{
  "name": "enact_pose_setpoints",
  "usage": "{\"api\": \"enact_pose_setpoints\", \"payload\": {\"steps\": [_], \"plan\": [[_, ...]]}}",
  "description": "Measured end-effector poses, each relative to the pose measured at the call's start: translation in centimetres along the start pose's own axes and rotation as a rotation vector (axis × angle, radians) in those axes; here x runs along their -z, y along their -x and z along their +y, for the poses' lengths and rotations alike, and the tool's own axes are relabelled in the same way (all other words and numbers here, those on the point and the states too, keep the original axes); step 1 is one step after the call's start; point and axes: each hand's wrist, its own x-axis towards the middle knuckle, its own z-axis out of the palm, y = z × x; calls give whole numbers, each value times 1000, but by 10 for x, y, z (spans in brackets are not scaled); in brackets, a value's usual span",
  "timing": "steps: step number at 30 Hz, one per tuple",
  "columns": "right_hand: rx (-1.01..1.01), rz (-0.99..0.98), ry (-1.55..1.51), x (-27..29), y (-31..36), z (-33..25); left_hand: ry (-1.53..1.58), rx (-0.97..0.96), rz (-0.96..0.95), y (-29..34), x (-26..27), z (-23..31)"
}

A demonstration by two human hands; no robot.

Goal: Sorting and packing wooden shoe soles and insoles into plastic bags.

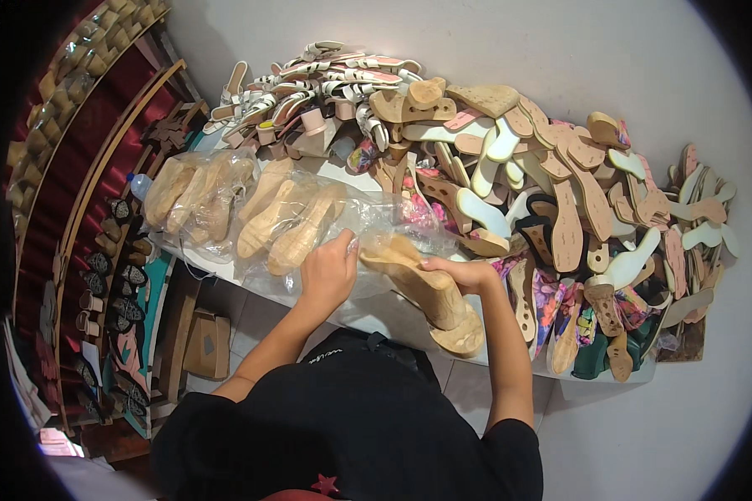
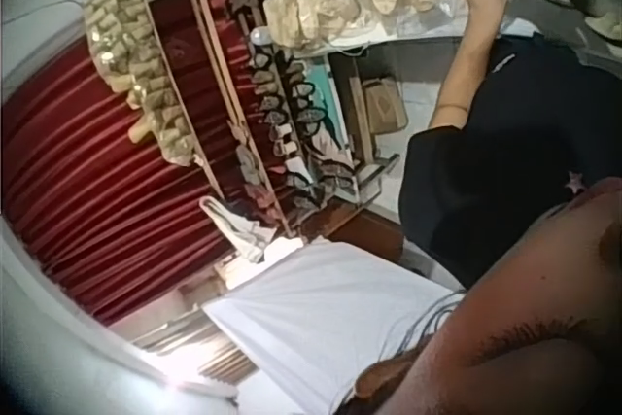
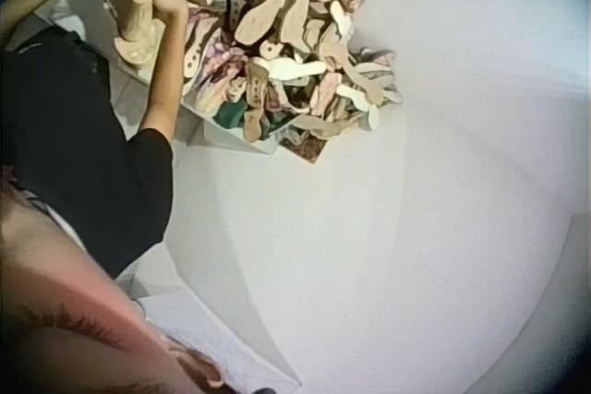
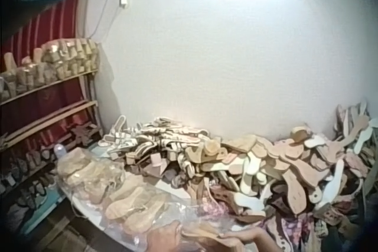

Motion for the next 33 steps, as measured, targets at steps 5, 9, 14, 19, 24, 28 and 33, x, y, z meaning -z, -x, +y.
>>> {"api": "enact_pose_setpoints", "payload": {"steps": [5,9,14,19,24,28,33], "plan": [[-135,-123,19,6,-30,-4,146,30,182,-4,3,-6],[-150,-110,-33,9,-43,7,353,-125,401,-1,4,-16],[-4,-117,-223,24,-48,13,227,-227,164,17,5,-13],[158,-66,-377,9,-71,31,238,-419,62,36,-18,-9],[185,-46,-381,-23,-112,-12,321,-527,-25,49,-24,0],[205,-36,-385,-58,-140,-23,340,-549,16,39,-21,1],[222,-32,-389,-90,-171,-41,396,-554,8,41,-25,6]]}}
